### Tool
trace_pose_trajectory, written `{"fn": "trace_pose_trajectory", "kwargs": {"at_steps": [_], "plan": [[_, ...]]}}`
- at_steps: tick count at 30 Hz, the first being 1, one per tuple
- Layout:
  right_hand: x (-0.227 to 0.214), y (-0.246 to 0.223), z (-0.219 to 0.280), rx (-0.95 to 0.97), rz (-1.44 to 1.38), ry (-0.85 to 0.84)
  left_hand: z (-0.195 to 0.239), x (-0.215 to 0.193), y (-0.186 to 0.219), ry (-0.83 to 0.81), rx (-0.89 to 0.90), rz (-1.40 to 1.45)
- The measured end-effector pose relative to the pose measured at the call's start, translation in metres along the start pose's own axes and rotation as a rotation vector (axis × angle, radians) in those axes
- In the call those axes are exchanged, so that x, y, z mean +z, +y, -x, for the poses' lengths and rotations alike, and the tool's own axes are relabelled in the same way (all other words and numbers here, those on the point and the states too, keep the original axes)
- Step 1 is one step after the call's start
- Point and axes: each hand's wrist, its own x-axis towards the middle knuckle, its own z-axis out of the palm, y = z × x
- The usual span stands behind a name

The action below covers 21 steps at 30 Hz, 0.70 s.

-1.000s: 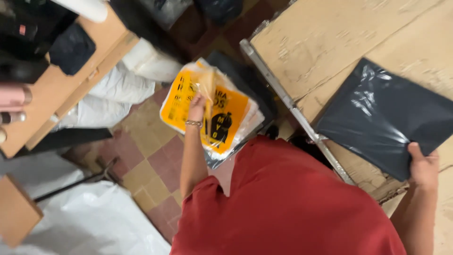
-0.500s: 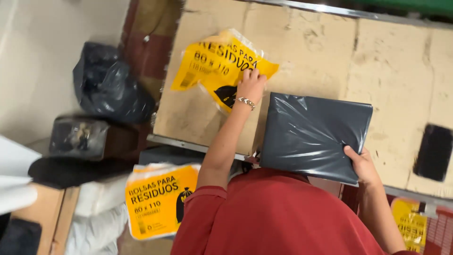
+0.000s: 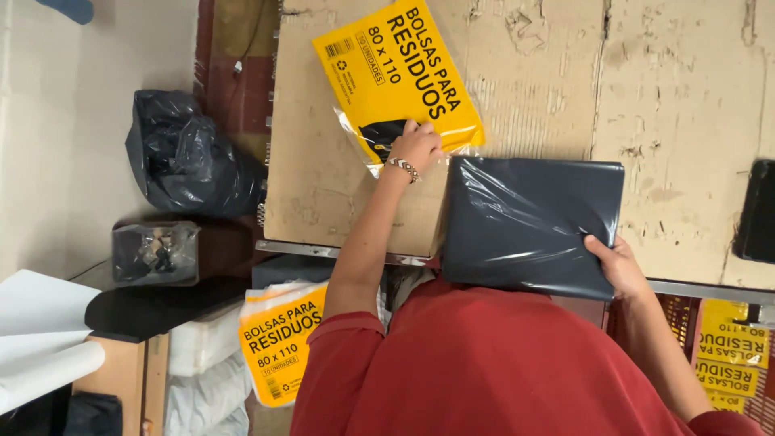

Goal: Folding black plastic bags and inserting them into yellow retail packaging sleeves

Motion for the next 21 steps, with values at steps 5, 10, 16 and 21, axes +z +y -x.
{"fn": "trace_pose_trajectory", "kwargs": {"at_steps": [5,10,16,21], "plan": [[0.003,-0.001,-0.006,-0.036,0.000,-0.009,-0.001,-0.021,0.014,-0.111,-0.081,-0.021],[0.021,-0.016,0.001,0.012,-0.031,-0.023,0.014,-0.002,0.039,0.100,-0.140,-0.145],[0.033,-0.034,-0.015,0.065,-0.071,0.022,0.040,0.019,0.028,0.433,-0.076,-0.280],[0.042,-0.050,-0.037,0.095,-0.094,0.012,0.051,0.035,0.018,0.398,-0.080,-0.267]]}}
